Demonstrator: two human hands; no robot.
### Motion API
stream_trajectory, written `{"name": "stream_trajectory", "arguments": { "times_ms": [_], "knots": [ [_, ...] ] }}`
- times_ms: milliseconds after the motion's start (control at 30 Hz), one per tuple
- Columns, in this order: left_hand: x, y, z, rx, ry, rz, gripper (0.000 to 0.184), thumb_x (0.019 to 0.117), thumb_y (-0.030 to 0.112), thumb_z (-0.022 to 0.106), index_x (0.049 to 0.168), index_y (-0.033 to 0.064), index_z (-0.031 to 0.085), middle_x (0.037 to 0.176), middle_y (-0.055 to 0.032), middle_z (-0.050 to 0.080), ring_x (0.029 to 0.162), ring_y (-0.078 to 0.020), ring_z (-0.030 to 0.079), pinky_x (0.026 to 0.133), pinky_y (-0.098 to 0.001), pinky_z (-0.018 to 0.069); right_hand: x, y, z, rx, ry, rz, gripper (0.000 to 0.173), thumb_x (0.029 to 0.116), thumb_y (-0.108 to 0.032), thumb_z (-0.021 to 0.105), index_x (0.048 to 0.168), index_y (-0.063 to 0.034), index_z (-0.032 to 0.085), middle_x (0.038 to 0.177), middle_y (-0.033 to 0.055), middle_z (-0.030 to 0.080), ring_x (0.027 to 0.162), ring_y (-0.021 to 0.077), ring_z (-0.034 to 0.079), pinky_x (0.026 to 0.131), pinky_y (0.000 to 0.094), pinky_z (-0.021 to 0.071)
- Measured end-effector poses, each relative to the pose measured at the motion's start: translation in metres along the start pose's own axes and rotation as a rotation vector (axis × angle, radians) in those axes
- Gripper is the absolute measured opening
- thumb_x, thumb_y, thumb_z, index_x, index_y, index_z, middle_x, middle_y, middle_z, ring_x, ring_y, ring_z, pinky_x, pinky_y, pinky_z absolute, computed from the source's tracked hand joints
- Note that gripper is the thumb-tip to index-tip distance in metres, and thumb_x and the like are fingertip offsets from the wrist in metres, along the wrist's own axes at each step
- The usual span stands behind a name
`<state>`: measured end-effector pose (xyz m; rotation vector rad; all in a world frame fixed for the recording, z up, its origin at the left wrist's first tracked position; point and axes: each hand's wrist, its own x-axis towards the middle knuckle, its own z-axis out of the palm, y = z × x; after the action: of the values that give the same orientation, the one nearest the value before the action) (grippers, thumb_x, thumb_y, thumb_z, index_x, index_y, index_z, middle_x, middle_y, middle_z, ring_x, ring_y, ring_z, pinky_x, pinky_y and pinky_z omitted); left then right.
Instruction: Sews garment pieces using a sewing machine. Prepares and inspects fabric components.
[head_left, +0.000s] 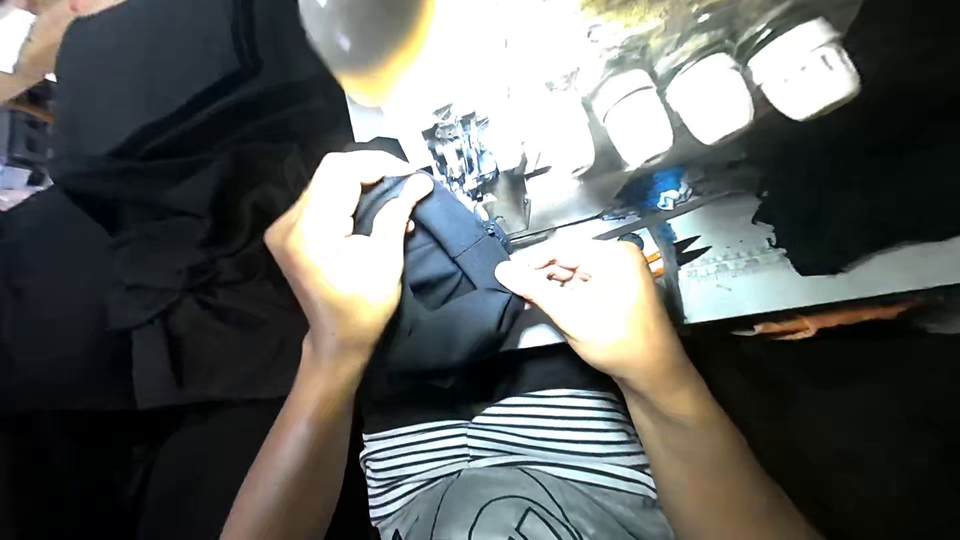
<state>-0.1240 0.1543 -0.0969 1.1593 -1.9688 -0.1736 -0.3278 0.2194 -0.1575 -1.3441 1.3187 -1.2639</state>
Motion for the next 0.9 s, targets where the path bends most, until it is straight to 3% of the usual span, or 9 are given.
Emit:
{"name": "stream_trajectory", "arguments": {
  "times_ms": [100, 200, 300, 367, 633, 733, 800, 833, 900],
  "knots": [
    [-0.003, -0.014, 0.018, -0.003, 0.025, -0.015, 0.014, 0.0965, 0.010, 0.071, 0.107, 0.0016, 0.067, 0.096, -0.0023, 0.069, 0.084, -0.0042, 0.067, 0.073, -0.0199, 0.0563, 0.005, 0.009, -0.003, 0.159, -0.059, 0.131, 0.029, 0.0858, -0.017, 0.082, 0.108, -0.0137, 0.065, 0.067, -0.0037, 0.069, 0.055, 0.0054, 0.064, 0.050, 0.0181, 0.0539],
    [-0.006, -0.021, 0.023, 0.006, 0.048, -0.020, 0.016, 0.0949, 0.011, 0.073, 0.105, 0.0013, 0.067, 0.093, -0.0028, 0.070, 0.084, -0.0047, 0.068, 0.074, -0.0209, 0.0561, 0.010, 0.018, -0.004, 0.290, -0.162, 0.234, 0.037, 0.0846, -0.016, 0.083, 0.118, -0.0089, 0.068, 0.069, 0.0003, 0.072, 0.057, 0.0077, 0.066, 0.054, 0.0189, 0.0565],
    [-0.006, -0.023, 0.026, 0.004, 0.041, -0.021, 0.016, 0.0948, 0.012, 0.074, 0.106, 0.0026, 0.068, 0.096, -0.0016, 0.071, 0.087, -0.0046, 0.069, 0.076, -0.0212, 0.0569, 0.012, 0.021, -0.005, 0.335, -0.193, 0.269, 0.024, 0.0837, -0.017, 0.084, 0.102, -0.0049, 0.074, 0.067, 0.0016, 0.071, 0.056, 0.0078, 0.065, 0.052, 0.0191, 0.0550],
    [-0.007, -0.023, 0.025, -0.003, 0.022, 0.001, 0.016, 0.0956, 0.011, 0.073, 0.107, 0.0012, 0.068, 0.099, -0.0029, 0.072, 0.092, -0.0055, 0.069, 0.079, -0.0220, 0.0568, 0.006, 0.018, -0.007, 0.294, -0.173, 0.233, 0.017, 0.0844, -0.019, 0.083, 0.092, -0.0085, 0.073, 0.065, -0.0013, 0.070, 0.055, 0.0051, 0.063, 0.051, 0.0171, 0.0532],
    [-0.008, -0.023, 0.022, 0.009, -0.007, 0.032, 0.016, 0.0948, 0.009, 0.073, 0.106, -0.0008, 0.069, 0.100, -0.0068, 0.073, 0.094, -0.0088, 0.070, 0.082, -0.0238, 0.0572, -0.002, 0.013, -0.008, 0.164, -0.114, 0.137, 0.009, 0.0893, -0.021, 0.079, 0.089, -0.0133, 0.074, 0.069, -0.0055, 0.069, 0.060, 0.0014, 0.063, 0.055, 0.0133, 0.0517],
    [-0.006, -0.024, 0.023, 0.010, -0.011, 0.030, 0.013, 0.0959, 0.010, 0.072, 0.103, -0.0004, 0.069, 0.102, -0.0072, 0.073, 0.098, -0.0092, 0.070, 0.084, -0.0245, 0.0566, 0.001, 0.016, -0.005, 0.085, -0.092, 0.078, 0.011, 0.0887, -0.026, 0.078, 0.083, -0.0176, 0.072, 0.085, -0.0058, 0.067, 0.079, 0.0053, 0.064, 0.066, 0.0170, 0.0530],
    [-0.006, -0.024, 0.022, 0.021, -0.018, 0.037, 0.013, 0.0962, 0.010, 0.072, 0.103, -0.0005, 0.070, 0.102, -0.0073, 0.073, 0.098, -0.0090, 0.069, 0.085, -0.0240, 0.0559, 0.004, 0.017, -0.006, 0.117, -0.135, 0.063, 0.010, 0.0887, -0.021, 0.076, 0.081, -0.0158, 0.070, 0.097, -0.0026, 0.069, 0.093, 0.0082, 0.066, 0.075, 0.0202, 0.0569],
    [-0.006, -0.024, 0.021, 0.033, -0.027, 0.041, 0.012, 0.0963, 0.010, 0.071, 0.103, -0.0005, 0.070, 0.101, -0.0074, 0.072, 0.097, -0.0093, 0.069, 0.084, -0.0239, 0.0553, 0.004, 0.015, -0.005, 0.142, -0.156, 0.075, 0.012, 0.0887, -0.017, 0.075, 0.079, -0.0147, 0.069, 0.092, -0.0023, 0.070, 0.084, 0.0064, 0.067, 0.068, 0.0184, 0.0572],
    [-0.008, -0.020, 0.016, 0.047, -0.064, 0.049, 0.012, 0.0956, 0.009, 0.072, 0.102, -0.0005, 0.071, 0.101, -0.0085, 0.073, 0.097, -0.0112, 0.069, 0.084, -0.0253, 0.0553, 0.000, 0.011, -0.004, 0.157, -0.198, 0.109, 0.017, 0.0891, -0.015, 0.075, 0.076, -0.0151, 0.063, 0.072, -0.0047, 0.066, 0.061, 0.0013, 0.060, 0.051, 0.0141, 0.0472]
  ]
}}
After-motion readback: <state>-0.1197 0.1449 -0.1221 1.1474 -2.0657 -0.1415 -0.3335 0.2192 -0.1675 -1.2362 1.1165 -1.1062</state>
